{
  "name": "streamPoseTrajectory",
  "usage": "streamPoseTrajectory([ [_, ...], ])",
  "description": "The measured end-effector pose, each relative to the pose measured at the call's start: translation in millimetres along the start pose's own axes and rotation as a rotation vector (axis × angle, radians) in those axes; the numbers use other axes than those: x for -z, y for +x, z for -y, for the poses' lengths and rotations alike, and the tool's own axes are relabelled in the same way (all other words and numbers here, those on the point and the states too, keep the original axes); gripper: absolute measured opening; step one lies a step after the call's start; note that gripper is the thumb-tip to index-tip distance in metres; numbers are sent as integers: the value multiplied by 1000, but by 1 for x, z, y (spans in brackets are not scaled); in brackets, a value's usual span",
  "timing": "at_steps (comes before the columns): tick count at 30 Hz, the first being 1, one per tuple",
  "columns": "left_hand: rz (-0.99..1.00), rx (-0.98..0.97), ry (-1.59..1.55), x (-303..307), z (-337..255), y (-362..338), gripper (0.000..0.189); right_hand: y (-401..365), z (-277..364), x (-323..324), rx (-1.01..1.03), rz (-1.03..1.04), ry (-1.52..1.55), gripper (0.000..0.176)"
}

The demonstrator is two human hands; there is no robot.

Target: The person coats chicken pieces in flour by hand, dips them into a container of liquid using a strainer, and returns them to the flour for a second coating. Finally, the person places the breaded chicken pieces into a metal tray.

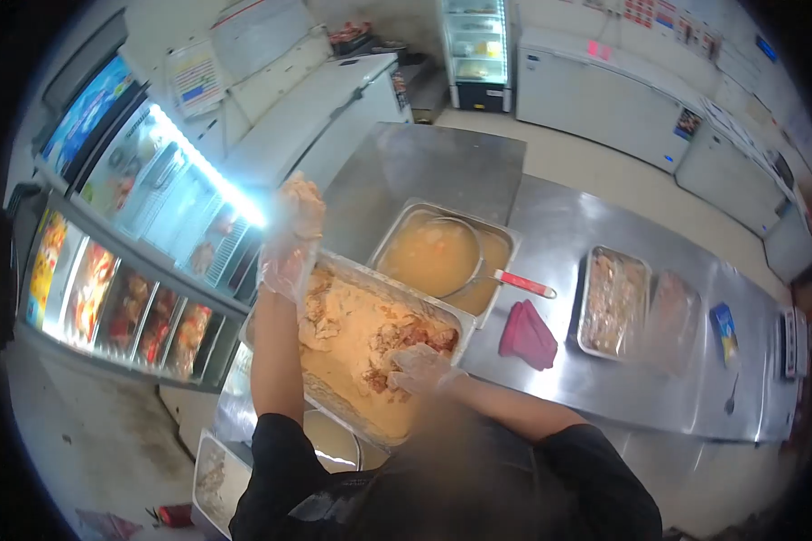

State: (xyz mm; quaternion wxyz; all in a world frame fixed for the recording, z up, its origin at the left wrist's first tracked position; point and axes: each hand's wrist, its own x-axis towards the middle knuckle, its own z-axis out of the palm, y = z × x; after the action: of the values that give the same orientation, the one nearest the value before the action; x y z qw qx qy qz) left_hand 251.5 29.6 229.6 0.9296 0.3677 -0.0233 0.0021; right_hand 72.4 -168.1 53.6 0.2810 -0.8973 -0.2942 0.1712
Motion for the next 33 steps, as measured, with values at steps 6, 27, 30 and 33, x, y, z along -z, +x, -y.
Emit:
streamPoseTrajectory([
  [6, 598, -1317, 1615, -11, -22, 46, 21, -5, 28, 1, -200, -149, 218, 20],
  [27, 203, -195, 1553, 120, 67, -80, 47, 43, 2, -33, 28, -438, 134, 59],
  [30, 269, -117, 1466, 106, 82, -119, 46, 56, 17, 8, 47, -660, 264, 63],
  [33, 308, -90, 1422, 100, 91, -131, 45, 76, 26, 38, -62, 3, 256, 61],
])
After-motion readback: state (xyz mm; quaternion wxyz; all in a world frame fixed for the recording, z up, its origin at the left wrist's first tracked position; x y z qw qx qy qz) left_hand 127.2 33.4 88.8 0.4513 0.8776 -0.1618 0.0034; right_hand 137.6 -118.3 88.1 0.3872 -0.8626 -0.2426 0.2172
